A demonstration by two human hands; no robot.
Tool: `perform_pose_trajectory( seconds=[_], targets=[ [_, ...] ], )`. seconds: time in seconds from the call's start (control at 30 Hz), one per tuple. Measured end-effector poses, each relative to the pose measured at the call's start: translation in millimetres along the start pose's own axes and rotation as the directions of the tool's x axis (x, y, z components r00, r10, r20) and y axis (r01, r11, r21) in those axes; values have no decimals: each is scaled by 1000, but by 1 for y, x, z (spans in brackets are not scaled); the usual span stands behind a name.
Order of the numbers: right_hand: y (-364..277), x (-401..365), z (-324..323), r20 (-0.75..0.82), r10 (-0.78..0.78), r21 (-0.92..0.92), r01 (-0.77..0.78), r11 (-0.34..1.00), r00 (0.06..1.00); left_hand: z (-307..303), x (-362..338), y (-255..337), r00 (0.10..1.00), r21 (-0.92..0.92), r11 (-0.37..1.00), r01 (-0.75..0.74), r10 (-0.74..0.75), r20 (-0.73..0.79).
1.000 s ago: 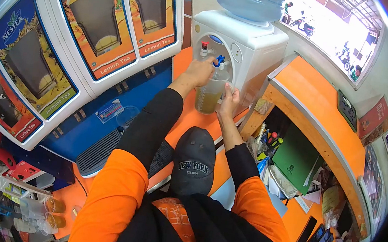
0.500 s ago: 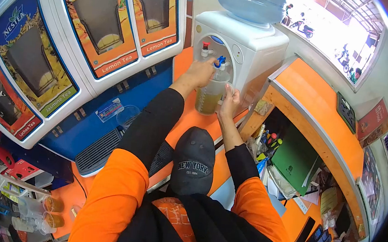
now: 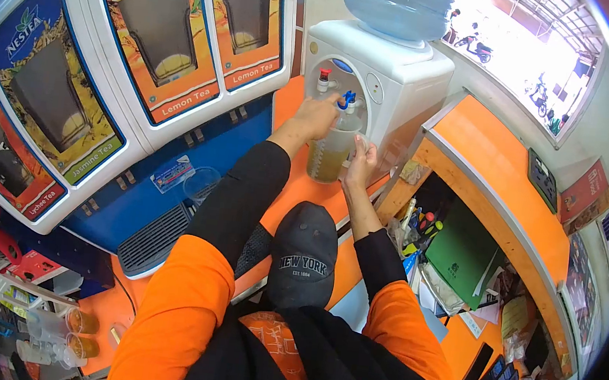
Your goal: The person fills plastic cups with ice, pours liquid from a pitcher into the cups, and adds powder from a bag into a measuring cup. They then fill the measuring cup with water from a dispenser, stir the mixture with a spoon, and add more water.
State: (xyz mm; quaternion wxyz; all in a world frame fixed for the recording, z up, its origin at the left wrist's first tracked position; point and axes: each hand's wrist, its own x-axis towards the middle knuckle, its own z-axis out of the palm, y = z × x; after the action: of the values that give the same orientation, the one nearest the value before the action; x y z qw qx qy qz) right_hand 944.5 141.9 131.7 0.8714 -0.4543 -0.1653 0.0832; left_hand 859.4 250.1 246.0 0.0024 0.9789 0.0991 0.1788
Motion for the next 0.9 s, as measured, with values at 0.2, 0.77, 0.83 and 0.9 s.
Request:
perform_pose_trajectory(
  seconds=[0.2,0.77,0.83,0.9],
  targets=[
    [3,2,-1,13,-15,7,15,1000,1000,0,0,0,1000,-6,1000,1,-1,-6],
    [4,2,-2,15,-12,-6,12,1000,1000,2,0,0,1000,-8,1000,15,-16,-10],
    [5,2,-2,18,-5,21,4,1000,1000,4,0,-1,1000,-10,1000,16,-16,-24],
    [5,2,-2,18,-1,15,0,1000,1000,4,0,-1,1000,-20,1000,13,-14,-15]
  ],
)
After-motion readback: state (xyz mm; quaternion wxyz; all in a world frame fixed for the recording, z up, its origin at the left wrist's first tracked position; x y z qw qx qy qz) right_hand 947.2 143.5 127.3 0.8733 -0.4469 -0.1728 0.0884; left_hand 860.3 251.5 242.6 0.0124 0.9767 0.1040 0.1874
